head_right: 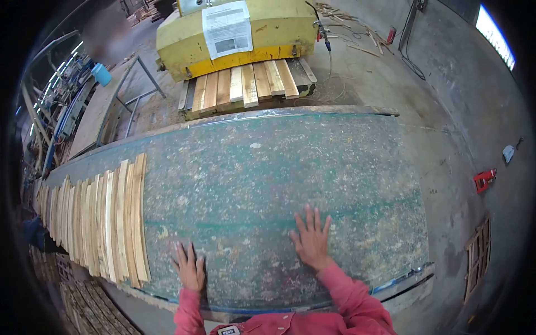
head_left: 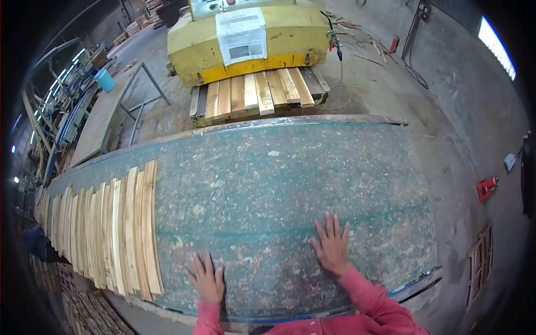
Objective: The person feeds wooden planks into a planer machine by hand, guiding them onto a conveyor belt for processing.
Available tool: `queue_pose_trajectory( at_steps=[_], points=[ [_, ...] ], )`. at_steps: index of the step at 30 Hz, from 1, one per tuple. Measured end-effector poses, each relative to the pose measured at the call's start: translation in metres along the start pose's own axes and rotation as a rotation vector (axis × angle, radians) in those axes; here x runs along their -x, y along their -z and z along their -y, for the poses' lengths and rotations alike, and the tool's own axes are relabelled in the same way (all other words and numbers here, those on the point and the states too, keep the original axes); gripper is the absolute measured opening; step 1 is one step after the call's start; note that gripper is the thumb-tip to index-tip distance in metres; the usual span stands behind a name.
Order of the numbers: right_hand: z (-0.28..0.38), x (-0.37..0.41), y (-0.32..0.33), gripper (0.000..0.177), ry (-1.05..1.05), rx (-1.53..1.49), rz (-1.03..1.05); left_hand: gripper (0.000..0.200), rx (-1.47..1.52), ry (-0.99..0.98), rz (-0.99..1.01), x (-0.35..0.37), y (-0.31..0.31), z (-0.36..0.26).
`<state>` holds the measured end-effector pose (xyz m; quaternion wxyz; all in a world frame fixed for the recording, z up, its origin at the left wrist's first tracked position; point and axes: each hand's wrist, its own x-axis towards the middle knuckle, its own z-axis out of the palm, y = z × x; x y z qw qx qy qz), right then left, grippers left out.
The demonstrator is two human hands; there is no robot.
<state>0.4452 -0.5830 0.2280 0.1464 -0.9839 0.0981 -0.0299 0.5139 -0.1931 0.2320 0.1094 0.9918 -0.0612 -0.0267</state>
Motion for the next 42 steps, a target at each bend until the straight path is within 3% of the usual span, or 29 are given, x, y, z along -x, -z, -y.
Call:
queue_pose_trajectory(
  at_steps=[4,10,25,32,33,37,39,41,42],
  points=[
    [0.033,0.059,-0.005,0.063,-0.082,0.011,-0.028,0.068,-0.105,0.014,-0.069,0.074,-0.019,0.024],
    [0.037,0.064,-0.013,0.064,-0.101,0.086,-0.143,0.069,-0.248,0.002,-0.209,0.063,-0.038,0.018],
    [0.035,0.066,-0.037,0.056,-0.169,0.258,-0.165,0.068,-0.068,0.033,-0.105,0.068,-0.02,0.015],
    [0.021,0.064,-0.041,0.056,-0.098,0.181,-0.167,0.068,-0.003,-0.082,-0.336,0.083,-0.042,0.036],
    [0.024,0.064,-0.039,0.056,-0.098,0.17,-0.163,0.068,-0.028,-0.072,-0.388,0.094,-0.03,0.043],
    [0.022,0.062,-0.043,0.058,-0.083,0.11,-0.169,0.071,-0.181,0.242,-0.252,0.112,0.031,0.104],
    [0.02,0.07,-0.041,0.059,-0.117,0.093,-0.15,0.07,-0.247,0.369,-0.358,0.102,0.042,0.17],
    [0.03,0.063,-0.036,0.06,-0.168,0.084,-0.112,0.071,-0.516,0.406,-0.402,0.083,0.041,0.257],
    [0.041,0.056,-0.037,0.062,-0.24,0.052,-0.122,0.072,-0.36,0.456,-0.457,0.069,0.06,0.279]
  ],
)
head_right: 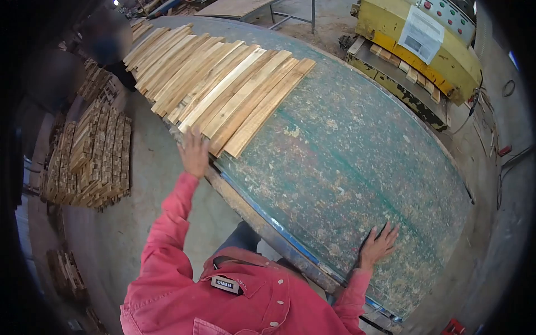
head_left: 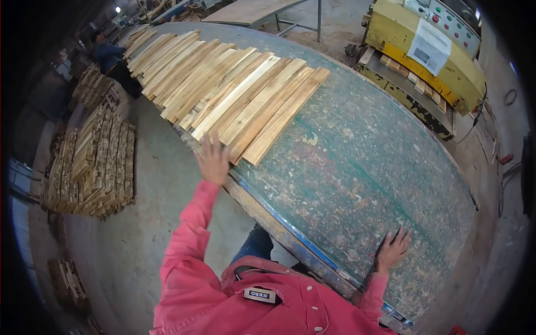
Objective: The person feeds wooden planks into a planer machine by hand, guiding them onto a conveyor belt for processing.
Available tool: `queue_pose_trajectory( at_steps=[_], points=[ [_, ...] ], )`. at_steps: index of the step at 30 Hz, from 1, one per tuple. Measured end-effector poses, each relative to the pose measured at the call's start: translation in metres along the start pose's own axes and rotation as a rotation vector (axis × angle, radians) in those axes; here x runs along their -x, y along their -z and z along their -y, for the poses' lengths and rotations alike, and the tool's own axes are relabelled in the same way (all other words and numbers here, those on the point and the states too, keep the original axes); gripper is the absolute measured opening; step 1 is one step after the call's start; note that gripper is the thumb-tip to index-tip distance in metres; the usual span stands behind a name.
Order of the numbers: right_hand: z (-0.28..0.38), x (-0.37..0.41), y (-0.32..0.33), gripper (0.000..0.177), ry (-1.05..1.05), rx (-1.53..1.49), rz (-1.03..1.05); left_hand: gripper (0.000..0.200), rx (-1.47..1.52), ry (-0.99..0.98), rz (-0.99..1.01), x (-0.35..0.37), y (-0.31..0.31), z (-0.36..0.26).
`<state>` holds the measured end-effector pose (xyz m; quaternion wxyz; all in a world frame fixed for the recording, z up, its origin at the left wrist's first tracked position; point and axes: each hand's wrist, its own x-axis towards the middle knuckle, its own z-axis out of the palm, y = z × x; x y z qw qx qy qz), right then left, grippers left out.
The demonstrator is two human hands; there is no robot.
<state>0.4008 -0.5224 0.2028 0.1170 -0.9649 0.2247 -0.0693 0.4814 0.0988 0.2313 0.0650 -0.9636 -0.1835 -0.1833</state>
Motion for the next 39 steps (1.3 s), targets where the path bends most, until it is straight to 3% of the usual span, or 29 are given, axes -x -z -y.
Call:
queue_pose_trajectory(
  at_steps=[2,7,10,13,17,21,31,39],
  points=[
    [0.034,0.006,-0.009,0.065,-0.153,-0.061,-0.004,0.074,0.142,0.127,0.019,-0.055,0.001,0.029],
    [0.197,0.017,-0.035,0.07,0.18,-0.302,-0.161,0.081,0.155,0.261,0.13,-0.181,-0.058,0.083],
    [0.324,0.025,-0.052,0.074,0.397,-0.408,-0.096,0.086,0.132,0.255,0.161,-0.228,-0.097,0.096],
    [0.432,0.04,-0.055,0.079,0.447,-0.396,0.11,0.088,0.158,0.227,0.41,-0.228,-0.098,0.068],
    [0.5,0.052,-0.097,0.084,0.398,-0.431,0.211,0.086,0.157,0.147,0.359,-0.212,-0.104,0.068],
    [0.515,0.058,-0.106,0.086,0.382,-0.348,0.214,0.08,0.26,0.086,0.429,-0.219,-0.089,0.083],
    [0.494,0.053,-0.105,0.081,0.433,-0.378,0.121,0.074,0.273,-0.002,0.291,-0.204,-0.108,0.067],
    [0.384,0.034,-0.078,0.074,0.431,-0.306,0.11,0.079,0.4,-0.067,0.295,-0.131,-0.066,-0.024]
  ],
)
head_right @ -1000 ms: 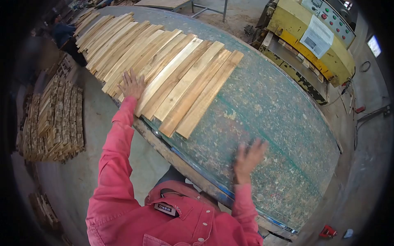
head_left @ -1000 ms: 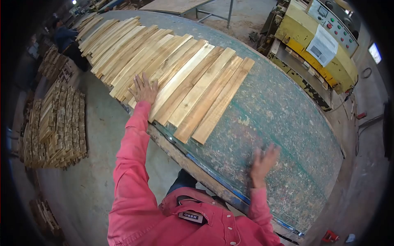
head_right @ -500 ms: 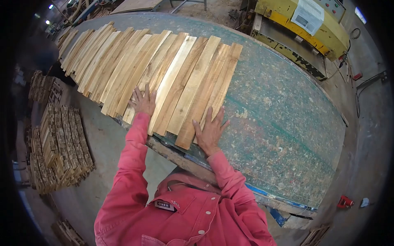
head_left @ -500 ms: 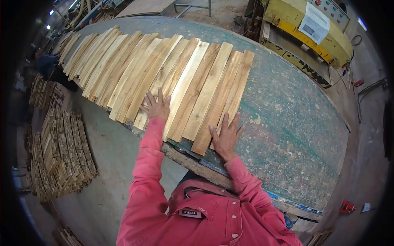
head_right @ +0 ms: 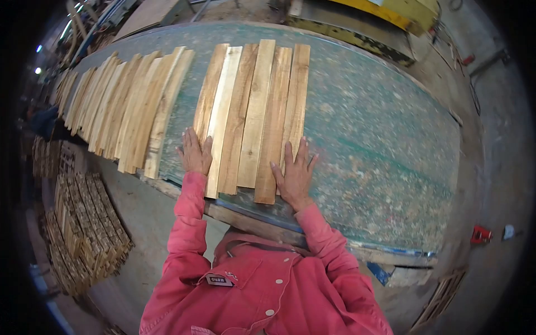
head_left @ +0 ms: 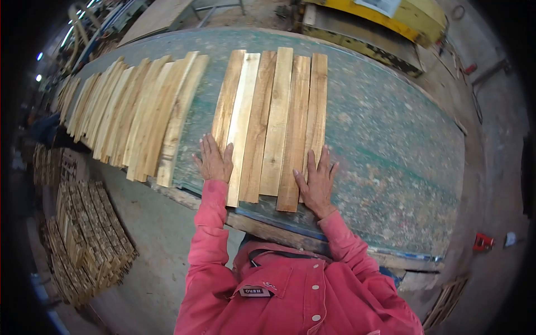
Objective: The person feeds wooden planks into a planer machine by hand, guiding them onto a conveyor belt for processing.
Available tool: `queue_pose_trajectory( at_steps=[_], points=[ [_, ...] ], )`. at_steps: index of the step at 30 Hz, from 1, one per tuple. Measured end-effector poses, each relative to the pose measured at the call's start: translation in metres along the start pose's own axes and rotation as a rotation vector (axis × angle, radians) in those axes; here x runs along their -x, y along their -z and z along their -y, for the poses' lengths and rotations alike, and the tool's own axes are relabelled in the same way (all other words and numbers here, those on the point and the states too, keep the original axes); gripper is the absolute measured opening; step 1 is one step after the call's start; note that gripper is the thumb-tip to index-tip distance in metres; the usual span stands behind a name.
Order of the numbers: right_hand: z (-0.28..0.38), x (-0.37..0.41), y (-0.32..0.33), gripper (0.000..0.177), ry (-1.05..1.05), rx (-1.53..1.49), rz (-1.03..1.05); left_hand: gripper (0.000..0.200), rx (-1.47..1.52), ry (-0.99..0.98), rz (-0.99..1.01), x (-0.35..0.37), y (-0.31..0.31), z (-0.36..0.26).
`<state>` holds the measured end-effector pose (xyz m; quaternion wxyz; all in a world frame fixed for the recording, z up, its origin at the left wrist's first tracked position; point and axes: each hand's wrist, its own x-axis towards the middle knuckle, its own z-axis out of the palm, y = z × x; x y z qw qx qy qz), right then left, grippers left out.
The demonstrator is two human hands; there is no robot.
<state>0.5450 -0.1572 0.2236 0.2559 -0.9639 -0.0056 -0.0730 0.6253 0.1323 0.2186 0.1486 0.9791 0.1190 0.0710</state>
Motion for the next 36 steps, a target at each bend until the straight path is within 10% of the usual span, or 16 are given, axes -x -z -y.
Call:
queue_pose_trajectory(
  at_steps=[14,18,27,32,36],
  points=[
    [-0.146,0.063,0.095,0.07,-0.238,0.142,-0.106,0.064,0.045,-0.066,-0.034,0.026,-0.051,-0.138],
    [-0.145,0.062,0.096,0.07,-0.269,0.102,-0.117,0.061,-0.115,-0.279,-0.334,0.027,-0.044,-0.131],
    [-0.142,0.064,0.098,0.07,-0.281,0.08,-0.194,0.083,0.06,-0.433,0.047,0.124,-0.012,-0.145],
    [-0.141,0.066,0.095,0.068,-0.302,0.058,-0.205,0.05,0.908,-0.389,0.532,0.084,-0.019,-0.144],
    [-0.143,0.068,0.092,0.06,-0.33,0.078,-0.194,0.039,0.245,-0.5,0.26,0.078,-0.013,-0.146]
  ],
)
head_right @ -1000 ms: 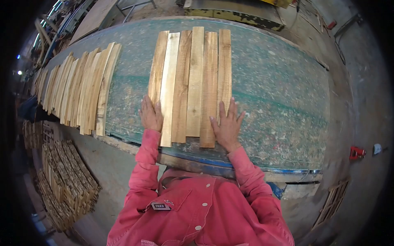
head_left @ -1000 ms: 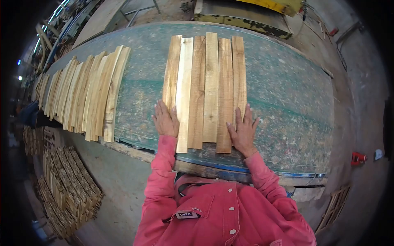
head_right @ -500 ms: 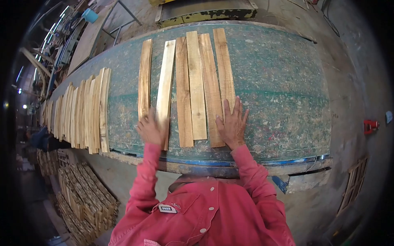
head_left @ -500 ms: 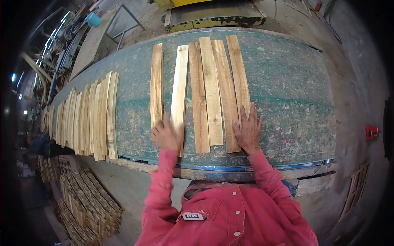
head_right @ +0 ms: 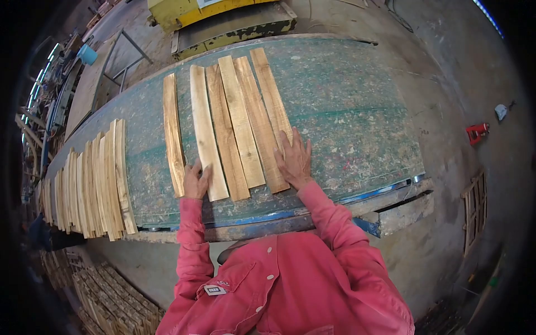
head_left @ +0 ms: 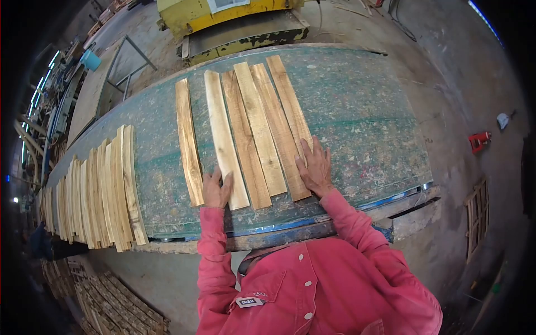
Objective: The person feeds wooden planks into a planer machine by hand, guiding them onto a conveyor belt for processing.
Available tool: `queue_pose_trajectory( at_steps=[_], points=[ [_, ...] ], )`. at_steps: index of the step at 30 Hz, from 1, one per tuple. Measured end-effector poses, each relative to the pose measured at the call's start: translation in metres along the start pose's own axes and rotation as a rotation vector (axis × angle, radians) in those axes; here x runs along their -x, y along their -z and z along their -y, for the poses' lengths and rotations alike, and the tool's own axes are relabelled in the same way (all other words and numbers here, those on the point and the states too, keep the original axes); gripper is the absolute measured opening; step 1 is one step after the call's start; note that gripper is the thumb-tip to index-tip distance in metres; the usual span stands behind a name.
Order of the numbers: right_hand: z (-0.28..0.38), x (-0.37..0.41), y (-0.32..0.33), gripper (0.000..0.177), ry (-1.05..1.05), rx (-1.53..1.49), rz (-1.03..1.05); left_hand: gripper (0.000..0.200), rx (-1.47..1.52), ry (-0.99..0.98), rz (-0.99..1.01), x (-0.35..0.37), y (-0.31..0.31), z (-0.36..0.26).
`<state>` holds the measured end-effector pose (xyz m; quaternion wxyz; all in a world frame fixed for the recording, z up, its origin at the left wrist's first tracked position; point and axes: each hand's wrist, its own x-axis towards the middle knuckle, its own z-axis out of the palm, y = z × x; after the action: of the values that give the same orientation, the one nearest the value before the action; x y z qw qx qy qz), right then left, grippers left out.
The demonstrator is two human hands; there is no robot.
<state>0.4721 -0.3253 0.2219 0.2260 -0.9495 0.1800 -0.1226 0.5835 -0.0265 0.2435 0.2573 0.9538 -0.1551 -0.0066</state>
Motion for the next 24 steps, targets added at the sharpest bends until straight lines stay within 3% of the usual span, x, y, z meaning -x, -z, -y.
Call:
queue_pose_trajectory(
  at_steps=[2,5,7,12,15,18,21,24],
  points=[
    [-0.002,0.001,-0.001,0.057,-0.011,0.029,-0.001,0.043,-0.229,0.009,-0.11,0.003,-0.011,0.007],
    [0.0,0.001,-0.005,0.055,-0.016,0.044,0.003,0.044,-0.157,-0.015,-0.137,0.012,-0.012,0.005],
    [0.0,0.005,-0.005,0.057,-0.029,0.021,0.016,0.046,-0.047,-0.167,-0.167,0.017,-0.029,0.014],
    [0.012,0.017,0.002,0.069,-0.035,-0.04,0.052,0.053,-0.232,-0.144,-0.093,0.026,-0.024,0.009],
    [0.021,0.032,-0.007,0.079,0.002,-0.027,0.023,0.061,-0.456,-0.127,-0.461,0.022,0.018,0.009],
    [0.041,0.039,-0.008,0.083,-0.016,0.037,0.038,0.067,-0.514,0.124,-0.64,-0.006,0.016,0.059],
    [0.044,0.04,-0.013,0.083,-0.001,0.101,-0.009,0.065,-0.436,0.147,-0.326,-0.016,0.009,0.082],
    [0.045,0.039,-0.011,0.084,0.003,0.106,-0.005,0.056,-0.283,0.07,-0.397,-0.007,0.005,0.088]
  ],
)
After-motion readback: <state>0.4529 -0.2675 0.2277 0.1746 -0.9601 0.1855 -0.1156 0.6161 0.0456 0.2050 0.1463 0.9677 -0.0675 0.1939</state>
